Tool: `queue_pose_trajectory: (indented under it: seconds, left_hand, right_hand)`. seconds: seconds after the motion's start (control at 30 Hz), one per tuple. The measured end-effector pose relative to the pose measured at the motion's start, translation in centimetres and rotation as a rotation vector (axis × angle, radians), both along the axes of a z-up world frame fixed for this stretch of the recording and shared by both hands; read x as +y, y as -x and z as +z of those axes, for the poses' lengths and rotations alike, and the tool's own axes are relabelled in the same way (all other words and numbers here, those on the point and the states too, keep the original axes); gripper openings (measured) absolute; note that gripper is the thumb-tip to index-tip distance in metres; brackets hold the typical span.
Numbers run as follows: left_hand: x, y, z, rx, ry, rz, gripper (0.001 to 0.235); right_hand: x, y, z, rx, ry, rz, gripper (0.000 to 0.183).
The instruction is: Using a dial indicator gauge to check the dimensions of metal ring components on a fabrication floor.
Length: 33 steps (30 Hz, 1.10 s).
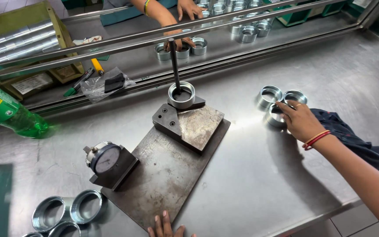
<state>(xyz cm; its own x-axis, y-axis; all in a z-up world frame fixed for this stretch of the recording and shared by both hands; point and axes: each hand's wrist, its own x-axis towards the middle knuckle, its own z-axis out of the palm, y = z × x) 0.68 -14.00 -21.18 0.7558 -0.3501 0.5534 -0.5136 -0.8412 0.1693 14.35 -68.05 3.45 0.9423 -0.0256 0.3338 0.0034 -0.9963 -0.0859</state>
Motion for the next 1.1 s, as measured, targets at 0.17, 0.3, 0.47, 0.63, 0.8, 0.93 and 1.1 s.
queue_pose_trajectory:
  seconds: [0.17,0.3,0.47,0.63,0.8,0.93,1.1]
  left_hand:
    - [-1.6,0.4,7.7,0.253,0.075,0.063,0.046]
    - [-1.3,0.7,9.0,0.202,0.187,0.074,0.041]
    - [-1.6,0.3,10.2,0.247,0.165,0.055,0.039]
    - [-1.8,0.7,12.1,0.279,0.162,0.053,0.036]
    - [-2.4,0.9,13.3,0.267,0.226,0.087,0.035]
    - [-2.9,1.3,15.4,0.327,0.225,0.113,0.032]
    - [-2.9,1.3,15.6,0.336,0.231,0.11,0.032]
  right_hand:
    - [0.4,2.1,2.3,-0.082,-0.194,-0.036,0.035]
    - [-2.1,6.3,2.9,-0.117,-0.011,-0.328,0.035]
    - [-7.2,11.3,1.0,0.154,-0.042,-0.48,0.035]
    - [-16.2,13.0,-1.7,0.147,0.033,-0.575,0.029]
    - [-15.4,11.3,-0.8,0.118,0.164,-0.674,0.041]
    - [-7.6,9.3,1.2,0.015,0.002,-0.456,0.036]
    - [0.0,5.9,5.2,-0.072,-0.121,-0.223,0.031]
